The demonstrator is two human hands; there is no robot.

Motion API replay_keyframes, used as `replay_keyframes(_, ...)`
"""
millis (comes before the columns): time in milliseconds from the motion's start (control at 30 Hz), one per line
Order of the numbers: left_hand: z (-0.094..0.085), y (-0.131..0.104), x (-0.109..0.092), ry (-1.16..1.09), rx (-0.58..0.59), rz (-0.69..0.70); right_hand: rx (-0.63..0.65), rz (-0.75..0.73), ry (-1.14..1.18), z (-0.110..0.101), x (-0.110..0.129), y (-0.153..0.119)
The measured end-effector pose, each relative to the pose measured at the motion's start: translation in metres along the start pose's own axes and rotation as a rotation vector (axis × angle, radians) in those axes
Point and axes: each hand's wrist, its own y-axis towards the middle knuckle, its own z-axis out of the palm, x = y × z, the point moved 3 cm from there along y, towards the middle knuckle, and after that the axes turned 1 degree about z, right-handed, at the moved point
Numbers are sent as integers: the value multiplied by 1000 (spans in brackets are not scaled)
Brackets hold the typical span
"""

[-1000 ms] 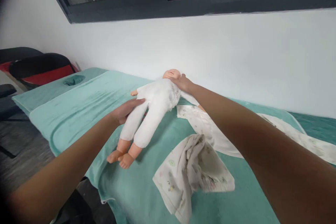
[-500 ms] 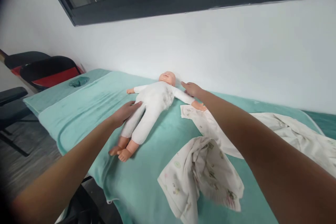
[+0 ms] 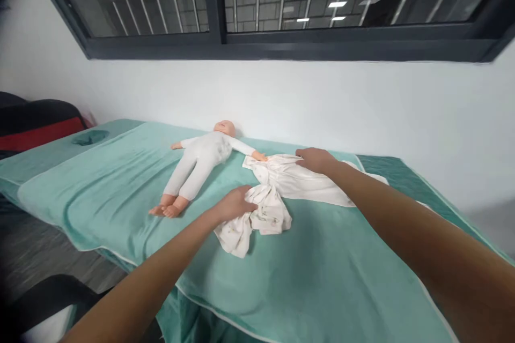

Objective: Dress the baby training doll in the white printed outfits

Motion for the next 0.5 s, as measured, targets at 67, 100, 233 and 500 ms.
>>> replay_keyframes(67,13,3,-26,-78,145,181,-44,-32,13,-22,7,-20)
replay_keyframes(100,17,4,-41,-86,179,289,-66,-55,27,-34,11,-32)
replay_keyframes(233,24,10,-95,-13,13,542,-167,-270,237,-79,37,-95)
replay_keyframes(500,16,-9,-179,477,-179,752,-122,-307,300,-144,57,-229)
